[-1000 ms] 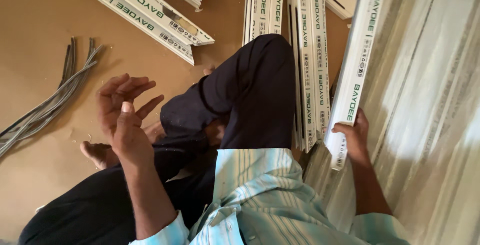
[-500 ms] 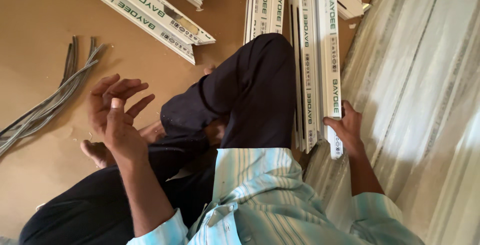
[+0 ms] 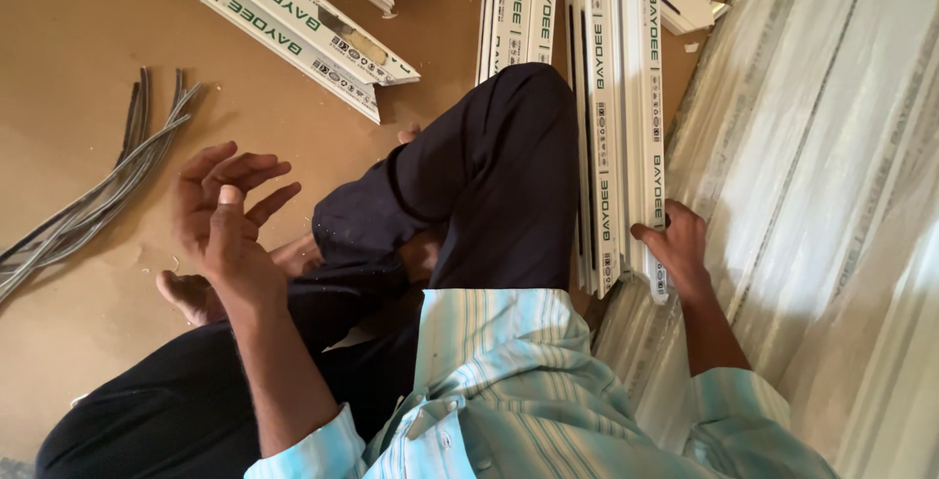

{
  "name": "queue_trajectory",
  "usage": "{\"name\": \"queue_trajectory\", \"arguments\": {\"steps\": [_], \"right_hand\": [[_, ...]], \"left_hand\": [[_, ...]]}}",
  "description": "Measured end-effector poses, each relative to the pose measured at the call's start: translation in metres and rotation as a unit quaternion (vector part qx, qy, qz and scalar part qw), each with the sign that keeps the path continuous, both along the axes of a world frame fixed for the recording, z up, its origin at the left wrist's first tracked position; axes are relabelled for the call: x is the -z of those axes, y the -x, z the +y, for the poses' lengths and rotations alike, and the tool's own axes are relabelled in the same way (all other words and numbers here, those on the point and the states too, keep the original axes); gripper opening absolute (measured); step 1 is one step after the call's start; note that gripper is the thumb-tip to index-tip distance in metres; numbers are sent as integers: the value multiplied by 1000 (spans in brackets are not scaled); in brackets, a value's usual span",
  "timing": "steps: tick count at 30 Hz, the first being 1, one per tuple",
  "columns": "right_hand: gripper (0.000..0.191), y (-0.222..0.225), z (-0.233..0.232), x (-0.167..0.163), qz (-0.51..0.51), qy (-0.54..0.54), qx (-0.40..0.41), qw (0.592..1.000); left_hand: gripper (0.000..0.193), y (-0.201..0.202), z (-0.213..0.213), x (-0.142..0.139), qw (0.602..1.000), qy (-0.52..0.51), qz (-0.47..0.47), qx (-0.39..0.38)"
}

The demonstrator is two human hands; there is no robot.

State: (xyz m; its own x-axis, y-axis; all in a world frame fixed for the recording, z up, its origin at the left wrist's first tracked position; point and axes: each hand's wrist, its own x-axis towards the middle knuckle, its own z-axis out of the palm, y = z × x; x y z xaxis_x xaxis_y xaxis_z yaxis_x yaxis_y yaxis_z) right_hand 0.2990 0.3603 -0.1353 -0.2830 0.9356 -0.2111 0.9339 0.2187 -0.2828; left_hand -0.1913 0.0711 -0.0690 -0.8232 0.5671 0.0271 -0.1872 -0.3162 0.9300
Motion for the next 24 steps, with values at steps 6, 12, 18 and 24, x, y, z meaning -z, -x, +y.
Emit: {"name": "queue_trajectory", "arguments": {"steps": [6, 12, 18, 24], "right_hand": [[32, -4, 9, 9, -26, 14, 6, 1000], [32, -6, 11, 12, -14, 20, 10, 1000], [34, -2, 11, 6, 0, 17, 11, 1000], [34, 13, 7, -6, -14, 19, 23, 999]], "left_hand": [[40, 3, 0, 4, 1000, -5, 4, 3], [39, 3, -1, 3, 1000, -7, -1, 4], [39, 3, 0, 1, 1000, -3, -12, 6], [39, 5, 1, 1, 1000, 8, -27, -2]]}}
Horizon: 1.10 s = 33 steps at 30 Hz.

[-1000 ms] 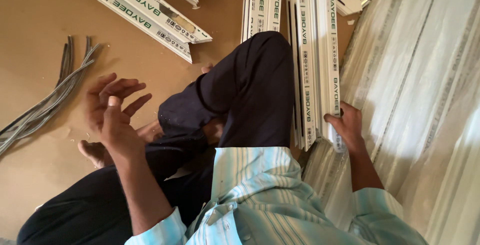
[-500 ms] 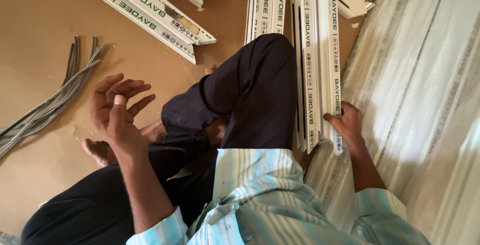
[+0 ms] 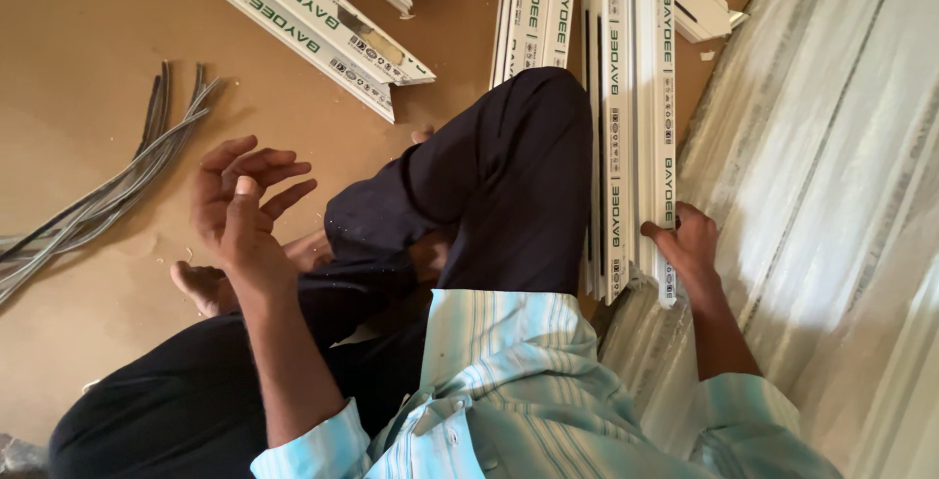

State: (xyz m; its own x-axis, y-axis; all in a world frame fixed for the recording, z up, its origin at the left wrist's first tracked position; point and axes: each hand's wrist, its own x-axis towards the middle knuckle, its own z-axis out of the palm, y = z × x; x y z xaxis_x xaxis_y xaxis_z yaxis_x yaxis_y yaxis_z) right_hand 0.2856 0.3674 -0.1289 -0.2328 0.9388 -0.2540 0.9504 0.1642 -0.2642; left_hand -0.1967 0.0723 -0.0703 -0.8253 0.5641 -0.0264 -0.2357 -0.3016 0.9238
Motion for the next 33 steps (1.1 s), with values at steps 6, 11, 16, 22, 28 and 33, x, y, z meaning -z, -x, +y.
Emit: {"name": "queue_trajectory", "arguments": {"steps": [6, 11, 16, 22, 28, 33], "right_hand": [[35, 10, -5, -9, 0, -3, -8, 1000], [40, 3, -2, -1, -3, 17, 10, 1000], [50, 1, 7, -3, 23, 49, -67, 996], [41, 44, 29, -43, -101, -119, -82, 984], [31, 208, 21, -89, 185, -254, -285, 906], [19, 381, -12, -62, 320, -210, -495, 780]], "left_hand": [[37, 2, 0, -4, 1000, 1, 0, -4], [38, 4, -2, -6, 1000, 12, -6, -16], [37, 13, -16, -8, 999, 16, -26, -30], [26, 37, -76, -22, 984, 106, 31, -140], [23, 49, -133, -24, 969, 99, 31, -226], [23, 48, -168, -9, 972, 109, 28, -207]]}}
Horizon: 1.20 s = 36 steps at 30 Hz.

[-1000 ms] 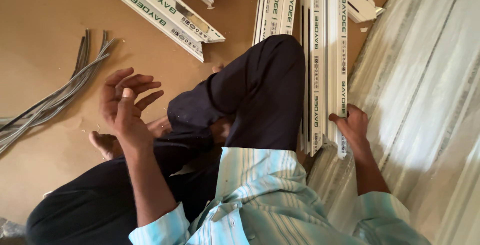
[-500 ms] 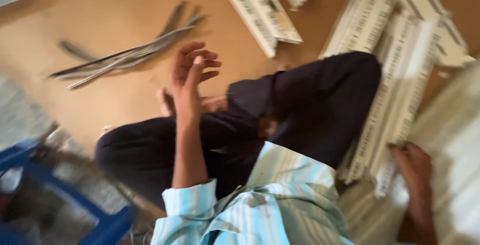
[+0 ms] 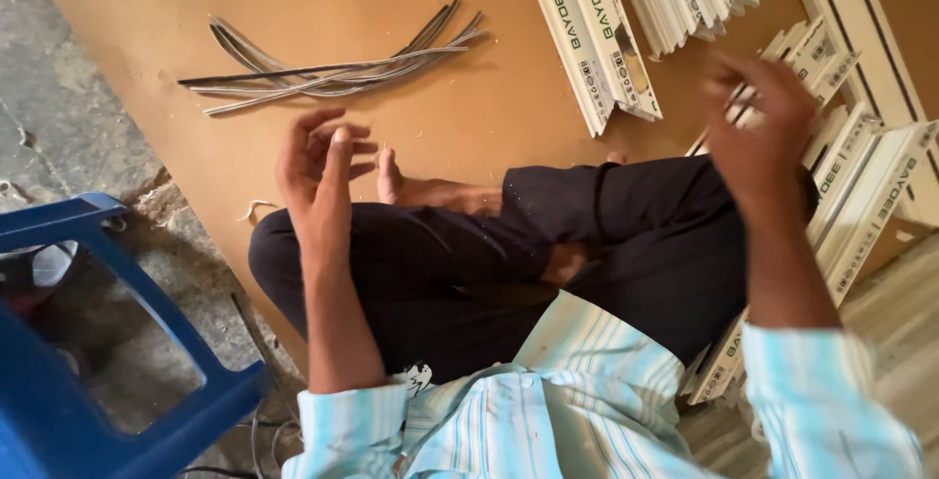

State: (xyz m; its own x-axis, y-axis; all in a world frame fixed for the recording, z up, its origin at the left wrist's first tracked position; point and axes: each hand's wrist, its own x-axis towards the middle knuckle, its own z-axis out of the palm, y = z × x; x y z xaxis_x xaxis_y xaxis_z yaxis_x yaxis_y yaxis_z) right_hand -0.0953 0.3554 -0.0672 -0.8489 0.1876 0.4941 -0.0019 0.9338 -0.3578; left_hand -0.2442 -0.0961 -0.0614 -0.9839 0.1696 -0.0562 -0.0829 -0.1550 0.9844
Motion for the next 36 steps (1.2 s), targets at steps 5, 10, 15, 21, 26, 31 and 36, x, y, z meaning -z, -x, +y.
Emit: {"name": "queue_trajectory", "arguments": {"steps": [5, 10, 15, 21, 26, 31, 36], "right_hand": [[22, 105, -10, 48, -105, 7, 20, 994], [32, 115, 8, 75, -241, 44, 101, 964], [20, 104, 20, 85, -229, 62, 86, 968], [22, 112, 16, 85, -247, 83, 113, 959], [17, 113, 19, 84, -240, 55, 103, 964], [8, 107, 20, 82, -202, -2, 116, 972], [5, 99, 4, 64, -101, 3, 87, 991]], "left_hand": [[25, 5, -19, 21, 999, 31, -30, -20], [23, 11, -16, 30, 997, 56, 4, -44], [22, 16, -3, 27, 996, 87, 23, -6], [21, 10, -2, 21, 995, 104, 6, -5], [20, 7, -3, 22, 993, 116, 13, -6], [21, 8, 0, 21, 994, 107, 7, 1], [22, 10, 0, 23, 992, 122, 16, 6]]}}
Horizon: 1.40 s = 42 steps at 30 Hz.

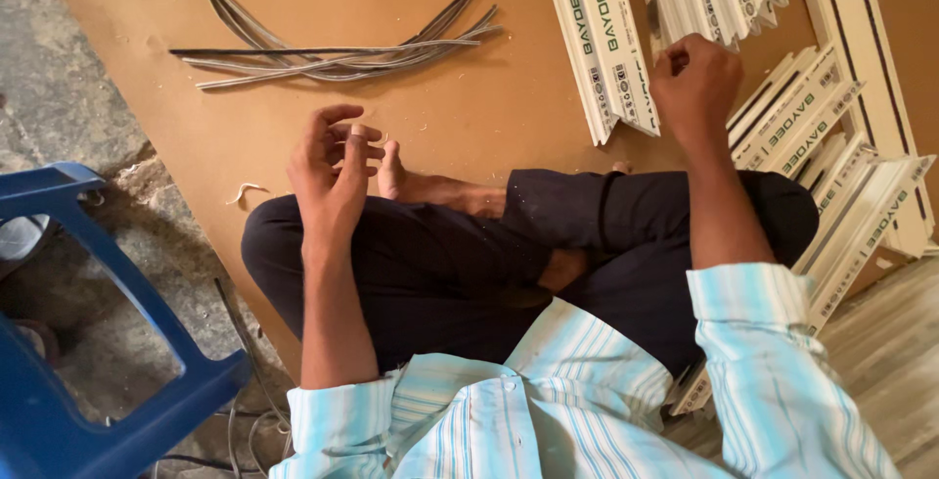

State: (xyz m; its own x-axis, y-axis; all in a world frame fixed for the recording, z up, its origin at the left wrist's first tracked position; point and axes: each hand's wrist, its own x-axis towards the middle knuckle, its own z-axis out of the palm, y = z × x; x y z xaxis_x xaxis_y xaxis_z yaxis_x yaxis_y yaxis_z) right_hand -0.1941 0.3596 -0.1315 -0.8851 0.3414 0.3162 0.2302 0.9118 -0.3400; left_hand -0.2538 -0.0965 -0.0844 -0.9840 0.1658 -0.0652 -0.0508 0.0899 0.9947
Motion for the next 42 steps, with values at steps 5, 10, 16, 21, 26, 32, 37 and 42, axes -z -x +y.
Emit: {"name": "queue_trajectory", "arguments": {"steps": [5, 10, 16, 21, 26, 32, 37, 42], "right_hand": [[8, 3, -48, 14, -10, 66, -123, 990], [14, 10, -79, 38, -236, 72, -149, 958], [18, 12, -74, 28, -189, 31, -101, 976], [15, 13, -44, 7, -25, 11, -47, 999], [24, 28, -54, -3, 39, -63, -152, 986], [34, 91, -155, 3, 40, -2, -232, 972], [37, 128, -209, -6, 21, -18, -213, 977], [25, 140, -203, -10, -29, -19, -239, 970]], "left_hand": [[23, 2, 5, 4, 1000, 20, -5, 3], [23, 1, 4, 3, 999, 37, -12, -4], [20, 4, 6, 5, 999, 40, 0, -15], [20, 5, 7, 9, 999, 46, 15, -2], [20, 5, 10, 12, 995, 77, 55, 2], [18, 12, 14, 24, 991, 128, 18, -15], [20, 27, 16, 35, 988, 146, -33, -26], [21, 41, 26, 44, 979, 195, -60, 6]]}}
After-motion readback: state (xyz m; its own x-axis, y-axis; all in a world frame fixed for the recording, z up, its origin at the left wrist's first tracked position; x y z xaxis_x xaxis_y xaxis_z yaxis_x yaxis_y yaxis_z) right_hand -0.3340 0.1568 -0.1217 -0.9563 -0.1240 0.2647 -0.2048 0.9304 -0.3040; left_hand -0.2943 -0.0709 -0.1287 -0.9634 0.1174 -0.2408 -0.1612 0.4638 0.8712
